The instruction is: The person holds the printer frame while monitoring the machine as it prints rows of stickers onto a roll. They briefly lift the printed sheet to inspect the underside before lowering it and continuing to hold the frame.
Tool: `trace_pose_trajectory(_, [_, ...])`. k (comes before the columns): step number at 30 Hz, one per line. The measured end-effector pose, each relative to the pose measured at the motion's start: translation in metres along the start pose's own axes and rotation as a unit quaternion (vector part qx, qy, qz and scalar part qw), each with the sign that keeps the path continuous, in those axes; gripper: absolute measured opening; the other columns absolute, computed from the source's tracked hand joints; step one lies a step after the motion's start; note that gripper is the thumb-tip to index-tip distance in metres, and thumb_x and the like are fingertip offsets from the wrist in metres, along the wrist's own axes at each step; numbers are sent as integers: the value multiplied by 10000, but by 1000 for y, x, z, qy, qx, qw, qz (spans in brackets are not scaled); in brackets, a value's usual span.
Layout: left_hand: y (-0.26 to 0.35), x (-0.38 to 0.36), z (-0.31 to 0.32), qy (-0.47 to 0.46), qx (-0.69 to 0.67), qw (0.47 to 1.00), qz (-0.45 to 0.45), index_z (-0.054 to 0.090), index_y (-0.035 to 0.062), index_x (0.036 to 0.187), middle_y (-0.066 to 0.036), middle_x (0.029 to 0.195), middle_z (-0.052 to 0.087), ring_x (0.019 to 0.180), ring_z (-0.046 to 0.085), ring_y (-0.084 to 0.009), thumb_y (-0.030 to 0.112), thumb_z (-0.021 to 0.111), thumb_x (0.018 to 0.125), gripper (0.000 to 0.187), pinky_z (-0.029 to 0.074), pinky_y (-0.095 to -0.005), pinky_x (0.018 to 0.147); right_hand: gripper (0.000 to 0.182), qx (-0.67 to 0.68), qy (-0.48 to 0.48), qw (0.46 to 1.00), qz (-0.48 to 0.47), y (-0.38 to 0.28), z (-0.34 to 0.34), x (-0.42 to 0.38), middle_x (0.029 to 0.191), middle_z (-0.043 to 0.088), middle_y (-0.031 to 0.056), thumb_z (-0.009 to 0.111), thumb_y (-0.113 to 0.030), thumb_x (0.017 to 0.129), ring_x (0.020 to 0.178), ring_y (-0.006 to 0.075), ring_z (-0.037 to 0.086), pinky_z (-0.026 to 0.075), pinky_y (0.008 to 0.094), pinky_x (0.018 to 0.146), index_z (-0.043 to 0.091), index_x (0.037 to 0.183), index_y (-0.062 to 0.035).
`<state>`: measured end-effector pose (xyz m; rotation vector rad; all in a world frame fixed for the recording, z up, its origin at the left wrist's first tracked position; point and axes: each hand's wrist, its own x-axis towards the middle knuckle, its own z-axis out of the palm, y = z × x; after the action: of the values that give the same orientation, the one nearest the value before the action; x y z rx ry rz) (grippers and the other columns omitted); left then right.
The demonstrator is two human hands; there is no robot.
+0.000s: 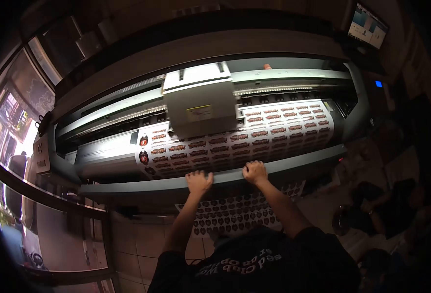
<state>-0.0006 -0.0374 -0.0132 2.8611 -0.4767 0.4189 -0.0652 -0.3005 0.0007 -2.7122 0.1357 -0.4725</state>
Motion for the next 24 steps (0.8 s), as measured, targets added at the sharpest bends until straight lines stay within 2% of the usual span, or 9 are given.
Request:
trace_pose_trajectory(2, [53, -1, 8, 17, -15, 998, 51, 711, 53, 888, -142, 915, 691, 877, 640, -335, 445, 539, 880, 428, 406, -507, 915, 301, 9, -1, 1000, -11, 2, 0, 0, 824, 702, 167, 558, -281, 818, 834, 337, 647, 471, 463, 828, 717, 788, -28])
trace_pose_trajectory(5, [124, 2, 26, 160, -46, 980, 107, 633, 103, 754, -77, 781, 647, 762, 619, -285, 301, 594, 869, 232, 430, -458, 822, 304, 19, -2, 999, -28, 6, 2, 0, 825, 708, 152, 549, -291, 846, 824, 333, 651, 469, 465, 820, 719, 803, -43])
trace_pose_trajectory(8, [135, 3, 27, 167, -34, 978, 118, 626, 113, 742, -59, 747, 626, 723, 602, -264, 274, 584, 879, 216, 427, -431, 777, 306, 13, -16, 999, -47, 16, 5, 4, 827, 705, 129, 516, -319, 893, 832, 321, 655, 457, 467, 784, 684, 813, -77])
trace_pose_trajectory(9, [129, 3, 28, 161, -33, 976, 144, 627, 114, 767, -55, 748, 620, 705, 589, -254, 280, 589, 881, 204, 426, -425, 759, 304, 13, -25, 997, -72, 19, 4, 4, 825, 697, 127, 512, -319, 904, 823, 325, 653, 456, 472, 786, 673, 826, -74])
trace_pose_trajectory(12, [105, 8, 15, 2, -122, 978, 172, 638, 86, 876, -99, 819, 650, 812, 638, -297, 377, 574, 930, 303, 445, -455, 777, 372, 55, -69, 987, -137, 35, 6, -1, 854, 688, 127, 491, -397, 952, 856, 326, 649, 446, 494, 789, 658, 873, -74])
trace_pose_trajectory(16, [61, 19, 3, -154, -67, 979, 115, 661, 55, 954, -175, 888, 680, 910, 649, -349, 504, 513, 959, 473, 466, -459, 839, 565, -20, -159, 983, -92, 72, -24, 5, 933, 702, 155, 498, -596, 918, 909, 349, 649, 449, 492, 818, 690, 955, -65])
trace_pose_trajectory(20, [39, 20, 0, -147, -60, 985, 64, 660, 44, 951, -191, 890, 680, 892, 644, -364, 575, 515, 929, 551, 472, -468, 824, 617, -35, -161, 985, -43, 81, -33, 6, 924, 698, 166, 517, -633, 890, 909, 345, 634, 427, 465, 866, 707, 935, -47])
trace_pose_trajectory(22, [45, 21, -1, -128, -56, 989, 55, 667, 46, 909, -182, 877, 681, 866, 641, -364, 567, 543, 900, 536, 474, -470, 803, 623, -27, -117, 992, -43, 79, -38, 7, 832, 675, 161, 527, -635, 886, 863, 329, 626, 415, 442, 859, 693, 862, -35])
trace_pose_trajectory(24, [45, 15, 0, -79, -72, 994, 32, 679, 57, 839, -165, 832, 678, 832, 639, -355, 529, 571, 874, 485, 476, -467, 779, 618, -4, -157, 987, -31, 77, -41, 4, 818, 668, 167, 528, -630, 889, 859, 329, 621, 420, 440, 874, 694, 847, -36])
